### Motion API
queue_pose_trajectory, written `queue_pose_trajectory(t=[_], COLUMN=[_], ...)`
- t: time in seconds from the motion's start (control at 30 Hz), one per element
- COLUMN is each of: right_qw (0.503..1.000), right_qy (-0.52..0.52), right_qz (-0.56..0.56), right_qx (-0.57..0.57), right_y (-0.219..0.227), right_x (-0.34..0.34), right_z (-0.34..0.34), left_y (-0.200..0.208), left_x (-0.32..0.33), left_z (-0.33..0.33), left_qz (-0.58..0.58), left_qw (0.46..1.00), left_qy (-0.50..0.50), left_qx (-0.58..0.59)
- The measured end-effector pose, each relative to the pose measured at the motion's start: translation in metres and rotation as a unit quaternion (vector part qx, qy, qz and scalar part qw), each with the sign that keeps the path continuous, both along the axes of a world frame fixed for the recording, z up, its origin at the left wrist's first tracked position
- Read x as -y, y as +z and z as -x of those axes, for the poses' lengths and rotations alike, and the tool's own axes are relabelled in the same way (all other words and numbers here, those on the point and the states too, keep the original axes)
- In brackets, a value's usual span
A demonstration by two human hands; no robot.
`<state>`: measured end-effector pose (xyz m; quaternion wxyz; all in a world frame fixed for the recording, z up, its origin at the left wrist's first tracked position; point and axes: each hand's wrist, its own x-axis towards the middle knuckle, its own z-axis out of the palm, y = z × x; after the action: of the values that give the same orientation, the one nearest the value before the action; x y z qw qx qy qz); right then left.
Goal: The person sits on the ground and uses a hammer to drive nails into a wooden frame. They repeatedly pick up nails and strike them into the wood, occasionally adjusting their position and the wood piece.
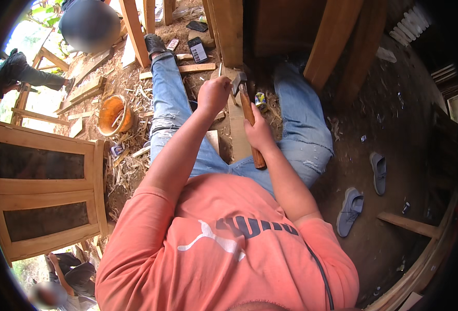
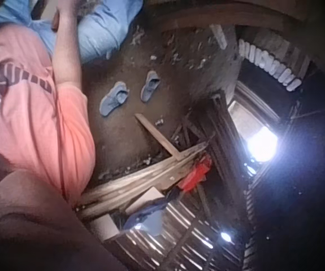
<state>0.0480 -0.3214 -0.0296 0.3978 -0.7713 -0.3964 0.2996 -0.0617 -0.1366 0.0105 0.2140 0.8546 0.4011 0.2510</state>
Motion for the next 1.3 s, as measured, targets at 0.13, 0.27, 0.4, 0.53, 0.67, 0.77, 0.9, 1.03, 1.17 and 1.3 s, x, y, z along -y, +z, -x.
queue_pose_trajectory(t=[0.13,0.27,0.4,0.53,0.67,0.77,0.9,1.03,1.17,1.3], right_qw=[0.996,0.999,0.998,0.999,0.997,0.995,0.998,1.0,0.995,0.998], right_qy=[-0.002,0.023,0.028,-0.001,0.012,0.012,-0.02,-0.004,-0.028,-0.01], right_qz=[-0.078,0.022,0.03,-0.043,0.065,0.018,-0.051,0.011,-0.06,-0.043], right_qx=[0.031,0.031,0.052,-0.006,0.04,0.096,-0.044,-0.006,-0.072,-0.032], right_y=[-0.006,0.016,-0.026,-0.009,0.019,-0.023,-0.019,-0.011,-0.036,-0.022], right_x=[-0.004,-0.003,-0.007,-0.002,-0.001,-0.002,-0.004,-0.004,-0.009,-0.008], right_z=[0.0,0.004,-0.006,-0.004,0.005,-0.004,-0.008,0.002,-0.007,-0.004], left_y=[-0.003,-0.011,-0.005,-0.009,-0.011,-0.008,-0.01,-0.013,-0.007,-0.009], left_x=[-0.003,0.0,0.002,0.004,0.004,0.002,0.0,-0.002,-0.003,-0.006], left_z=[-0.001,-0.003,-0.009,-0.01,-0.011,-0.01,-0.005,-0.002,-0.002,-0.001], left_qz=[-0.012,0.005,0.016,0.011,0.006,0.003,0.014,0.006,0.025,0.013], left_qw=[1.0,0.999,1.0,0.999,1.0,1.0,0.999,0.999,0.999,0.998], left_qy=[-0.007,0.001,-0.003,-0.012,0.004,-0.005,0.002,0.023,0.018,0.014], left_qx=[0.011,0.035,0.004,0.04,0.018,0.029,0.034,0.035,0.036,0.059])
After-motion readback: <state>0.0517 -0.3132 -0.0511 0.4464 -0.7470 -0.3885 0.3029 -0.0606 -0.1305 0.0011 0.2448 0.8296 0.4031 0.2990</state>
